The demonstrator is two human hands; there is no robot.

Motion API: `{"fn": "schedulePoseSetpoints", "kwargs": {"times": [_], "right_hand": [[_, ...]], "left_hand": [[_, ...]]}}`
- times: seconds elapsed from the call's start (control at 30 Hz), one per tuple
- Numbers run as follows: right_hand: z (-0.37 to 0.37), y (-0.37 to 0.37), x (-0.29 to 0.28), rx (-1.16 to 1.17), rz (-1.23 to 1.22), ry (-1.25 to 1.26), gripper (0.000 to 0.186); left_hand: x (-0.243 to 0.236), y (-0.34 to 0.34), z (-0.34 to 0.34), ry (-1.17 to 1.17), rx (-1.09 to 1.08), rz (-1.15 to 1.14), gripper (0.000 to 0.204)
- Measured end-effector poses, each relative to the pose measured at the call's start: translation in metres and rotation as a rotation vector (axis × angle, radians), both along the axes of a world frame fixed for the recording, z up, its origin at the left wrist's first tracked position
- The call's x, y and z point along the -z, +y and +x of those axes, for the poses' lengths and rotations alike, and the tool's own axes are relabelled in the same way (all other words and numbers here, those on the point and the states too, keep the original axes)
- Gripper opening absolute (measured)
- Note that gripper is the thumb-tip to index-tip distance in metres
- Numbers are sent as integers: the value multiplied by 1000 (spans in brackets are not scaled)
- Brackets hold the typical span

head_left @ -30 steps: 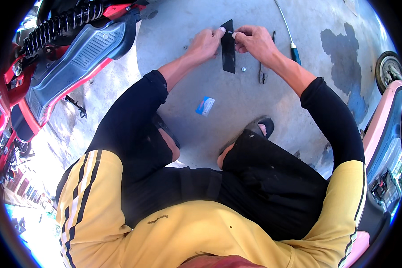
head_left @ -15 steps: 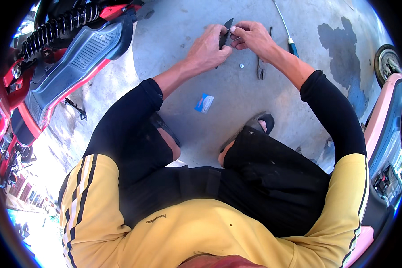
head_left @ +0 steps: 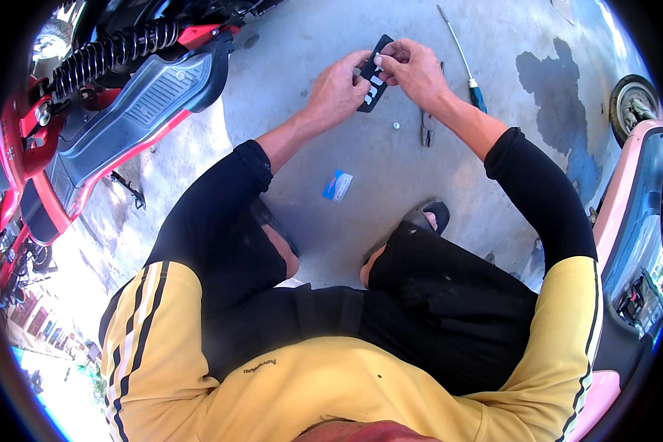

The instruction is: The person selects a screw and pliers from a tool cart, then walks to a red scooter. They attach a license plate to the rear of the scooter using the screw and pliers.

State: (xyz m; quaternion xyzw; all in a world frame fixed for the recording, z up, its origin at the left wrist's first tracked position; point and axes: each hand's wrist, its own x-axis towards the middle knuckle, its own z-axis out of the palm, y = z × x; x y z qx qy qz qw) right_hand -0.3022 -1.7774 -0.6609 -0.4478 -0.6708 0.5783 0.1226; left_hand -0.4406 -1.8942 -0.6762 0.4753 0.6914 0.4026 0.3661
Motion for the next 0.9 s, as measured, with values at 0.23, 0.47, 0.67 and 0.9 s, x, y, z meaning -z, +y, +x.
{"fn": "schedulePoseSetpoints", "kwargs": {"times": [0.23, 0.47, 0.67, 0.9], "right_hand": [[4, 5, -7, -40, 104, -10, 22], [8, 1, -7, -46, 213, -135, 24], [7, 11, -26, -106, 384, -257, 30], [-4, 31, -66, -116, 589, -103, 18]], "left_hand": [[1, 8, -1, -66, 11, 16, 46], [-8, 7, 2, -16, 103, -17, 42], [-24, 16, 4, 98, 128, -113, 27], [-72, 47, -10, 314, 156, -238, 29]]}}
